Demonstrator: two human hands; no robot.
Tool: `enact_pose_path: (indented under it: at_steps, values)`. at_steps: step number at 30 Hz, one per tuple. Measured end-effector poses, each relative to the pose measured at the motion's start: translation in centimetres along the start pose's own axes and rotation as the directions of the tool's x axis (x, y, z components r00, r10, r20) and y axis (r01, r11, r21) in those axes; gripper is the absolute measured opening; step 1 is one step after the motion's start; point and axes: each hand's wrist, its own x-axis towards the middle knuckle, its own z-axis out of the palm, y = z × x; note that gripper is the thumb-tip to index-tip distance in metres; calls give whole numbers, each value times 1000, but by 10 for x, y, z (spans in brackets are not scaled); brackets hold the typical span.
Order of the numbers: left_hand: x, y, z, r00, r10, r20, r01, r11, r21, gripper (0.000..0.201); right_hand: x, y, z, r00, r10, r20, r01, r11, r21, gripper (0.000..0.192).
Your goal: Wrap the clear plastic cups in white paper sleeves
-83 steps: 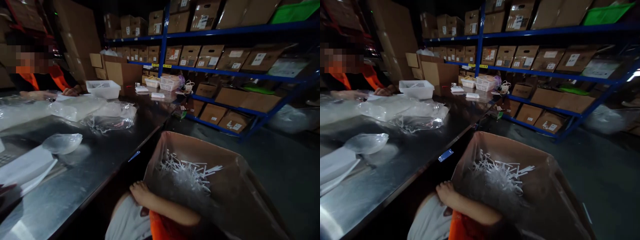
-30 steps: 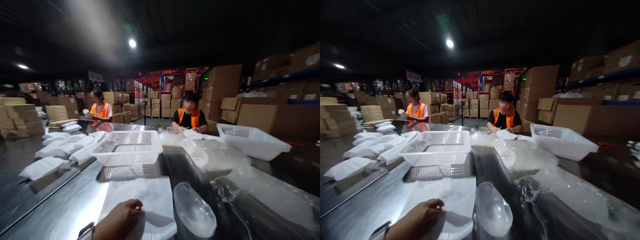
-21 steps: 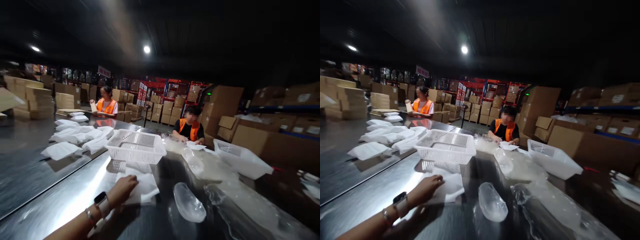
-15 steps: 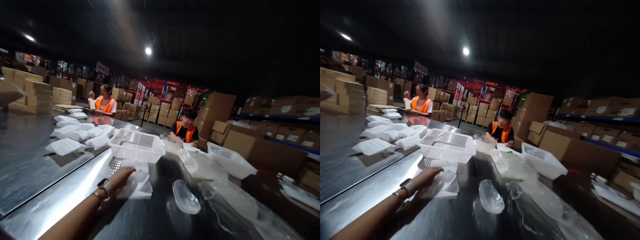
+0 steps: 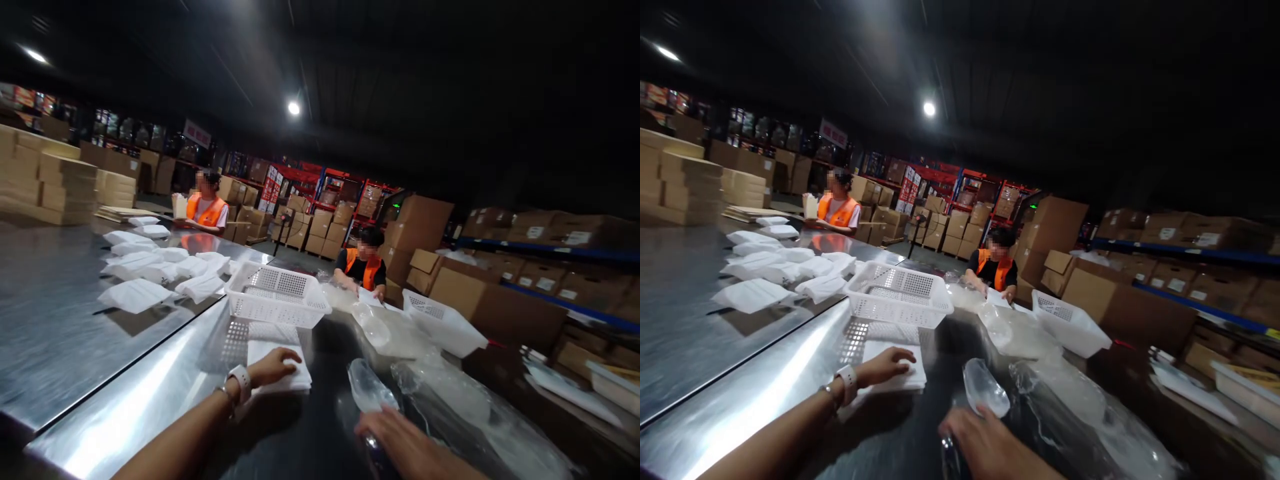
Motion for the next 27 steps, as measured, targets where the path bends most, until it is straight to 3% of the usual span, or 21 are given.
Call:
enact_pose_path:
  at_steps: [2,4,7,10,11,13,14,15,16,18,20,22,24,27]
  values:
    - [-2,4,13,998,-26,65,37,984,-174,39,38,-2,12,979,-146,142,156,986,-61,60]
    - [-5,8,22,991,-48,127,89,939,-333,52,76,-5,36,946,-231,226,276,941,-195,59]
    - [-8,11,22,985,-78,157,145,864,-482,68,113,1,83,917,-341,208,397,836,-380,28]
    - [-3,10,13,988,-117,102,155,753,-640,74,116,21,125,896,-425,127,438,807,-395,35]
    - [0,8,11,989,-132,73,145,701,-698,74,112,28,136,919,-388,67,383,842,-379,45]
    - [4,5,8,987,-161,20,115,608,-785,70,101,39,154,985,-133,-114,99,959,-265,69]
    - [6,4,8,986,-169,3,102,582,-806,68,97,42,161,976,64,-209,-91,988,-123,77]
    - [7,3,10,986,-166,-7,91,575,-813,66,94,42,168,925,270,-267,-257,963,83,83]
    - [7,2,12,987,-160,-18,76,562,-824,65,93,40,174,853,450,-264,-360,874,326,86]
    - [5,1,16,988,-144,-48,39,544,-838,62,93,32,186,734,671,-107,-384,539,750,84]
    - [4,0,19,986,-131,-103,-15,546,-838,56,94,21,193,694,711,111,-306,152,940,73]
    - [3,-1,20,979,-136,-155,-48,580,-813,49,93,12,195,694,669,266,-234,-139,962,60]
    - [3,-3,19,975,-131,-181,-59,629,-775,46,91,7,191,697,635,333,-157,-318,935,57]
    - [3,-8,17,985,-111,-130,-18,690,-723,50,89,3,184,710,603,362,-130,-393,910,71]
